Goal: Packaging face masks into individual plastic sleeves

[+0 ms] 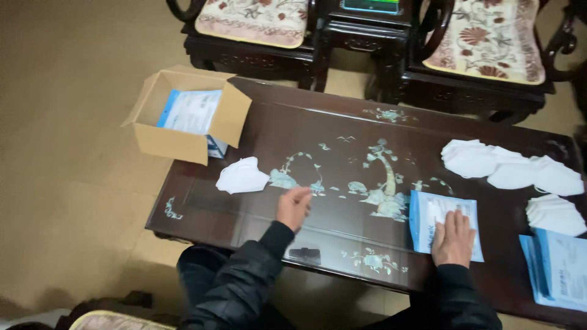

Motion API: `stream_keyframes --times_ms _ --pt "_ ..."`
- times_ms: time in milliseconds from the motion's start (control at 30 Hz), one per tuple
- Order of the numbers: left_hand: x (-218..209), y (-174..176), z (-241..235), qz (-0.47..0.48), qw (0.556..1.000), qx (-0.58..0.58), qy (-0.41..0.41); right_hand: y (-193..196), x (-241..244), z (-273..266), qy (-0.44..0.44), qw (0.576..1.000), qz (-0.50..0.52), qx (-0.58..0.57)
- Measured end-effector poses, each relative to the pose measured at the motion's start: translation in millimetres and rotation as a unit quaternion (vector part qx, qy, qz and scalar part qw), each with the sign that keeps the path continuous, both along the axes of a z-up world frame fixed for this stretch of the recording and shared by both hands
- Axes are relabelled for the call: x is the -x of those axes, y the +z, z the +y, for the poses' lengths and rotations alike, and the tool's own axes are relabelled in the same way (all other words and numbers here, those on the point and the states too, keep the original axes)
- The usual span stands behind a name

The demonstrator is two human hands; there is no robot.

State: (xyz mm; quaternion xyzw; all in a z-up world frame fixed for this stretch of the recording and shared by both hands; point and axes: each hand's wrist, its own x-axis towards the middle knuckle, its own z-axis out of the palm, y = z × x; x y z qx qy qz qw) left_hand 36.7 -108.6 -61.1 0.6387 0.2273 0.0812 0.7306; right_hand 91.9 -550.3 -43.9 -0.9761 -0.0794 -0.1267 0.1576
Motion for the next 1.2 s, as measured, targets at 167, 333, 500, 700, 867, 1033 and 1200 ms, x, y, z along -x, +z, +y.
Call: stream_keyframes --times_ms 167,333,500,700,867,1033,1200 --pt "19.4 3.3 143.9 -0.052 0.879 -0.469 0.074 13.7 3.8 9.4 0.0 1.0 -0.006 0.023" --pt "40.4 13.0 207.3 0.153 0.812 -0.562 -0.017 8.7 2.6 6.6 -0.005 1.0 -0.013 0.028" --pt "43.0 14.6 209.6 0.147 0.761 -0.632 -0.014 5.0 0.2 6.2 -0.006 0.999 -0.029 0.037" --pt "45.6 -1.5 211.7 0.049 0.802 -0.594 0.032 -9.4 -1.8 0.0 -0.011 1.0 -0.025 -0.004" --pt "42.9 44.7 117.8 0.009 0.905 -0.423 0.033 -22.2 -4.0 -5.1 -0.06 0.996 -0.029 0.064" --pt "21.8 54.4 -12.5 0.073 0.986 -0.149 -0.033 -23.2 -5.1 -4.0 -0.066 0.994 -0.032 0.083" --pt "-9.9 12.8 -73.4 0.089 0.983 0.154 -0.053 -21.6 -3.2 -2.1 -0.064 0.993 -0.064 0.072"
